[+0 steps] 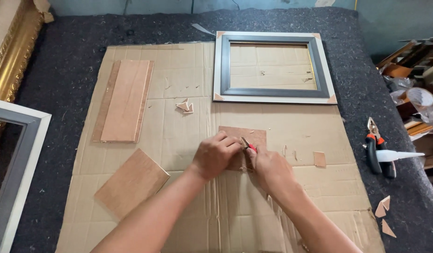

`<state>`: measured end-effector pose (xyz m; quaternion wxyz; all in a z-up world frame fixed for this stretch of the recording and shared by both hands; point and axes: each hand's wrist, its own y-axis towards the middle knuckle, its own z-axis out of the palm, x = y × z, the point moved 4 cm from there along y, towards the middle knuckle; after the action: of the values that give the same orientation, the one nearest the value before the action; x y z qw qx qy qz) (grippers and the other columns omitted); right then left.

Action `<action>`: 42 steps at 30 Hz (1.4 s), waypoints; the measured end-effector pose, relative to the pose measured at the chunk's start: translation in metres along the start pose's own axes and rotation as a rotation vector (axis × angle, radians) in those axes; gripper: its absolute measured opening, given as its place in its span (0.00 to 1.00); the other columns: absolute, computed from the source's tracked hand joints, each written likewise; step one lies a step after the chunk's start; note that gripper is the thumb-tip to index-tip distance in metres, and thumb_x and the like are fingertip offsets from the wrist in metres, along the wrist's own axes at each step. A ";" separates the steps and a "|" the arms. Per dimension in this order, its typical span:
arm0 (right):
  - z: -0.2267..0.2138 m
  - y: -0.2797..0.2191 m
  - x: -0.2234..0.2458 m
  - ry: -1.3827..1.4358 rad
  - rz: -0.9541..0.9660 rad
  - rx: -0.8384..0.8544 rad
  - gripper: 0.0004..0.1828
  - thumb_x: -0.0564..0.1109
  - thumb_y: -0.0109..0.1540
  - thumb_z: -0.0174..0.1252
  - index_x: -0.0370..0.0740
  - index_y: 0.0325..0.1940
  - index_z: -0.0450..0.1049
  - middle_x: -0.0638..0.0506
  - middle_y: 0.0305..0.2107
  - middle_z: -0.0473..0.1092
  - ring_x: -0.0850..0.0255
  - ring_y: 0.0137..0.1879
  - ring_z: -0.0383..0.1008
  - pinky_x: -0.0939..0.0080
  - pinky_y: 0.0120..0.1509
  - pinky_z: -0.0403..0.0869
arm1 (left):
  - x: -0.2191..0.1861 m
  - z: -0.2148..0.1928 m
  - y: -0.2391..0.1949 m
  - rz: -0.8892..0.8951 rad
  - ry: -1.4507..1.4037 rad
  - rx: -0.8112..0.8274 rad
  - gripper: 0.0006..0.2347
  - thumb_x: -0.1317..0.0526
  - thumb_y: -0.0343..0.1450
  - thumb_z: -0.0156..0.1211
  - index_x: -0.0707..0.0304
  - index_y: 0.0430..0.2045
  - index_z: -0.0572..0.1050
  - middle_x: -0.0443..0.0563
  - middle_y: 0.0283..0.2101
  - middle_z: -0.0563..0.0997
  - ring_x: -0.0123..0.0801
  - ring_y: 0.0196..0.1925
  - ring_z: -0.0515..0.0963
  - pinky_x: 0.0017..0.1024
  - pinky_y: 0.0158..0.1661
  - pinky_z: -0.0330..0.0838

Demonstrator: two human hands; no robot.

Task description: Using a utility knife to carefully cut and trim small pieces of thin wood on a cardboard-covered work surface.

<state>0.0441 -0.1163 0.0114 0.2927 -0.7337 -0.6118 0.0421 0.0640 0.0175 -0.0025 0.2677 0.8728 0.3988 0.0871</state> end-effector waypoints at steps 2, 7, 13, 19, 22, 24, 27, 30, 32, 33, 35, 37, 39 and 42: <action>0.004 0.005 -0.003 -0.002 -0.022 -0.017 0.23 0.61 0.60 0.29 0.44 0.42 0.61 0.35 0.31 0.71 0.41 0.43 0.72 0.42 0.48 0.68 | -0.001 -0.004 0.002 0.011 0.016 -0.010 0.04 0.62 0.65 0.52 0.48 0.19 0.72 0.34 0.27 0.73 0.23 0.32 0.70 0.16 0.27 0.68; 0.003 0.006 -0.002 -0.022 -0.050 -0.024 0.22 0.59 0.61 0.30 0.43 0.41 0.62 0.35 0.30 0.71 0.41 0.42 0.72 0.42 0.48 0.69 | -0.003 -0.009 0.005 0.028 0.018 -0.032 0.04 0.60 0.65 0.53 0.48 0.19 0.72 0.34 0.28 0.74 0.23 0.32 0.70 0.16 0.28 0.68; 0.005 0.009 -0.001 -0.020 -0.037 0.000 0.23 0.58 0.61 0.28 0.41 0.44 0.61 0.35 0.32 0.71 0.40 0.43 0.72 0.41 0.48 0.69 | 0.004 0.003 0.001 0.019 0.046 -0.014 0.04 0.58 0.65 0.53 0.45 0.18 0.72 0.32 0.23 0.73 0.23 0.30 0.69 0.17 0.26 0.67; -0.001 0.004 0.003 -0.056 -0.030 0.029 0.24 0.60 0.61 0.28 0.42 0.45 0.62 0.37 0.33 0.71 0.41 0.43 0.72 0.42 0.48 0.69 | 0.010 0.016 -0.001 -0.013 0.022 -0.021 0.06 0.55 0.64 0.55 0.46 0.16 0.72 0.32 0.21 0.73 0.22 0.28 0.69 0.16 0.25 0.67; 0.003 0.003 0.001 -0.058 -0.014 0.031 0.25 0.60 0.61 0.27 0.41 0.46 0.62 0.36 0.34 0.71 0.41 0.44 0.72 0.42 0.48 0.69 | 0.009 0.018 -0.003 -0.009 0.051 -0.039 0.06 0.54 0.63 0.56 0.46 0.15 0.71 0.32 0.20 0.73 0.21 0.27 0.69 0.16 0.24 0.67; 0.005 0.007 0.002 -0.094 -0.079 -0.019 0.23 0.58 0.62 0.29 0.40 0.43 0.63 0.35 0.30 0.71 0.40 0.41 0.72 0.42 0.45 0.70 | 0.011 0.018 -0.002 -0.020 0.032 -0.003 0.06 0.54 0.64 0.57 0.46 0.15 0.71 0.33 0.19 0.73 0.21 0.26 0.69 0.16 0.24 0.68; 0.005 0.007 0.001 -0.103 -0.089 -0.042 0.23 0.58 0.62 0.30 0.40 0.42 0.63 0.35 0.28 0.71 0.39 0.39 0.72 0.41 0.44 0.70 | 0.011 0.021 -0.002 -0.021 0.024 -0.019 0.06 0.54 0.63 0.57 0.46 0.15 0.71 0.33 0.20 0.73 0.21 0.27 0.70 0.16 0.24 0.68; 0.003 0.006 0.004 -0.133 -0.091 -0.035 0.24 0.58 0.62 0.29 0.40 0.41 0.64 0.36 0.28 0.71 0.40 0.40 0.73 0.43 0.45 0.70 | 0.012 0.026 -0.005 -0.017 0.033 -0.021 0.06 0.53 0.62 0.56 0.46 0.15 0.69 0.33 0.20 0.72 0.22 0.27 0.70 0.17 0.24 0.67; 0.002 0.004 0.007 -0.152 -0.108 -0.046 0.22 0.56 0.62 0.30 0.40 0.40 0.64 0.37 0.28 0.71 0.40 0.39 0.73 0.44 0.44 0.71 | 0.010 0.026 -0.005 -0.023 0.024 -0.016 0.07 0.53 0.63 0.56 0.46 0.15 0.69 0.33 0.19 0.71 0.23 0.26 0.71 0.18 0.23 0.67; 0.000 0.003 0.009 -0.169 -0.124 -0.063 0.21 0.55 0.63 0.30 0.40 0.39 0.64 0.37 0.27 0.71 0.41 0.39 0.73 0.45 0.43 0.72 | 0.009 0.025 -0.003 -0.025 0.017 -0.015 0.07 0.53 0.63 0.55 0.47 0.14 0.68 0.34 0.18 0.70 0.24 0.25 0.71 0.19 0.22 0.67; 0.002 0.007 0.007 -0.183 -0.107 -0.051 0.22 0.56 0.62 0.30 0.40 0.38 0.66 0.38 0.27 0.71 0.42 0.38 0.74 0.45 0.43 0.72 | 0.010 0.027 -0.005 -0.057 0.015 0.037 0.06 0.53 0.63 0.55 0.46 0.16 0.68 0.34 0.20 0.70 0.24 0.24 0.72 0.21 0.21 0.68; 0.004 0.008 0.006 -0.198 -0.090 -0.036 0.23 0.57 0.62 0.30 0.41 0.38 0.67 0.39 0.27 0.71 0.43 0.38 0.74 0.45 0.42 0.72 | 0.009 0.027 -0.007 -0.092 0.011 0.090 0.05 0.53 0.63 0.55 0.46 0.18 0.67 0.34 0.21 0.71 0.25 0.22 0.73 0.23 0.20 0.68; 0.005 0.008 0.006 -0.200 -0.074 -0.023 0.23 0.56 0.62 0.30 0.41 0.39 0.68 0.38 0.27 0.71 0.43 0.38 0.74 0.46 0.42 0.72 | 0.009 0.024 -0.005 -0.129 -0.007 0.139 0.05 0.52 0.64 0.53 0.46 0.19 0.68 0.35 0.22 0.70 0.28 0.20 0.74 0.25 0.20 0.69; -0.005 -0.003 0.013 -0.208 -0.046 -0.002 0.25 0.57 0.62 0.29 0.40 0.39 0.69 0.38 0.28 0.72 0.43 0.39 0.74 0.46 0.43 0.72 | 0.009 0.019 -0.001 -0.145 -0.026 0.161 0.05 0.52 0.65 0.50 0.45 0.20 0.67 0.35 0.23 0.70 0.30 0.20 0.75 0.26 0.20 0.70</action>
<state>0.0472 -0.1056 0.0205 0.2277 -0.7114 -0.6556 0.1107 0.0758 0.0173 -0.0195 0.2076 0.8613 0.4632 0.0239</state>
